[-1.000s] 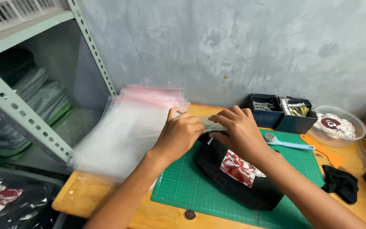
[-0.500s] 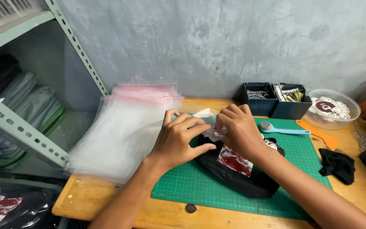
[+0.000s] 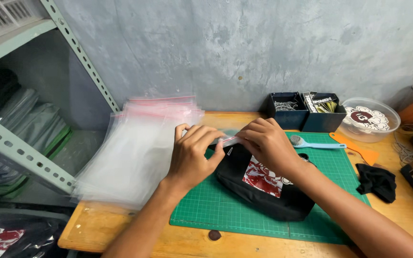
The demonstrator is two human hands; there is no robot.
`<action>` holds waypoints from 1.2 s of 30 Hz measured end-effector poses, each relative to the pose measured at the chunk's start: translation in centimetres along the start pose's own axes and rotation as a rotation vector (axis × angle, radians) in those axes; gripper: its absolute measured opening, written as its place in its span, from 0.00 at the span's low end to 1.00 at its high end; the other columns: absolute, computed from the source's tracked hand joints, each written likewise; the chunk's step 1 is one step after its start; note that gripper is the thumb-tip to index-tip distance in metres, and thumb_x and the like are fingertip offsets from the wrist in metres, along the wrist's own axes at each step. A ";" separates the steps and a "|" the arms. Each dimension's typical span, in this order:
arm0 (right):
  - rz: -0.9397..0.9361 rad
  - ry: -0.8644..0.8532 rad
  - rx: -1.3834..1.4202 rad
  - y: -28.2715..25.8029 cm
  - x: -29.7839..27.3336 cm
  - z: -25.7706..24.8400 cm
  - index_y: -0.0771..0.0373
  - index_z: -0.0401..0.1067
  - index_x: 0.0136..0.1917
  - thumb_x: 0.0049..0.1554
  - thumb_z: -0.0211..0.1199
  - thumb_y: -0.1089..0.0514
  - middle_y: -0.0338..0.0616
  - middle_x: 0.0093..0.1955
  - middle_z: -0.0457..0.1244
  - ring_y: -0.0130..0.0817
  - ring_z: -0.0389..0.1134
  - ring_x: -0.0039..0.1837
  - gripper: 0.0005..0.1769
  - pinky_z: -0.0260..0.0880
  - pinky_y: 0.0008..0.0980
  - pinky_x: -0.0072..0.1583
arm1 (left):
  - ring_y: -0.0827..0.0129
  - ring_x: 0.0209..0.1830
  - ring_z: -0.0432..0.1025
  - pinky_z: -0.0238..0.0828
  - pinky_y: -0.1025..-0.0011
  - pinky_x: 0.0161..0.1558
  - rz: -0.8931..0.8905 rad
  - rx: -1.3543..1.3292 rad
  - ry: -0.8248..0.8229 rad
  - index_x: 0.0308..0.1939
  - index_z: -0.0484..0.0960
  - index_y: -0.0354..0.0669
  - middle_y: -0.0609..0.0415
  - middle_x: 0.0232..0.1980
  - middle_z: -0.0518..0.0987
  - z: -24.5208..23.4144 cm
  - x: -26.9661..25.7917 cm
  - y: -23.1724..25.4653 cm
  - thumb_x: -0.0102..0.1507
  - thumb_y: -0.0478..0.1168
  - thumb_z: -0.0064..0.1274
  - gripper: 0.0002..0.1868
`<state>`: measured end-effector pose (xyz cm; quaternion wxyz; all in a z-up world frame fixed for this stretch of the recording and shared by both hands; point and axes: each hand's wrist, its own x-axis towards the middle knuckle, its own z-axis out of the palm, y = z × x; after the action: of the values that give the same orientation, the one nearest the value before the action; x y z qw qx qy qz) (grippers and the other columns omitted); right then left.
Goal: The person attaches a metal chain with a cartoon bear charm to the strap of a black crossbody bag. They then place the bag into a clear plastic zip-lock bag, seal it, and move the packaged item to a nearby storage shelf.
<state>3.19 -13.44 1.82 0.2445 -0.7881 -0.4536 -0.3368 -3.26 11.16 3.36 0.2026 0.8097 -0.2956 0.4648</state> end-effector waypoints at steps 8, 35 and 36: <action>0.084 0.052 0.038 -1.5 0.4 1.0 0.55 0.77 0.44 0.63 0.75 0.58 0.37 0.42 0.68 0.44 0.71 0.47 0.07 0.70 0.40 0.49 | 0.62 0.46 0.79 0.66 0.55 0.59 0.019 0.078 0.051 0.50 0.89 0.55 0.63 0.44 0.83 0.6 -0.2 0.4 0.66 0.44 0.68 0.10; 0.203 0.165 0.189 0.1 5.1 2.1 0.57 0.81 0.59 0.61 0.75 0.63 0.42 0.50 0.72 0.46 0.77 0.54 0.12 0.78 0.44 0.55 | 0.57 0.52 0.78 0.73 0.61 0.51 -0.070 0.228 0.029 0.45 0.89 0.50 0.56 0.48 0.85 -0.3 -0.8 -2.3 0.63 0.29 0.59 0.11; 0.267 0.128 0.187 0.2 4.7 1.9 0.57 0.79 0.65 0.58 0.80 0.58 0.43 0.53 0.71 0.46 0.78 0.57 0.23 0.79 0.47 0.58 | 0.59 0.50 0.77 0.74 0.62 0.49 -0.100 0.260 0.034 0.45 0.90 0.53 0.59 0.46 0.85 -0.1 -1.1 -2.9 0.63 0.33 0.62 0.10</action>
<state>5.70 -9.66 4.07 0.3877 -0.7921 -0.3578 -0.3070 -1.83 13.72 2.30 0.1237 0.8348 -0.1886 0.5022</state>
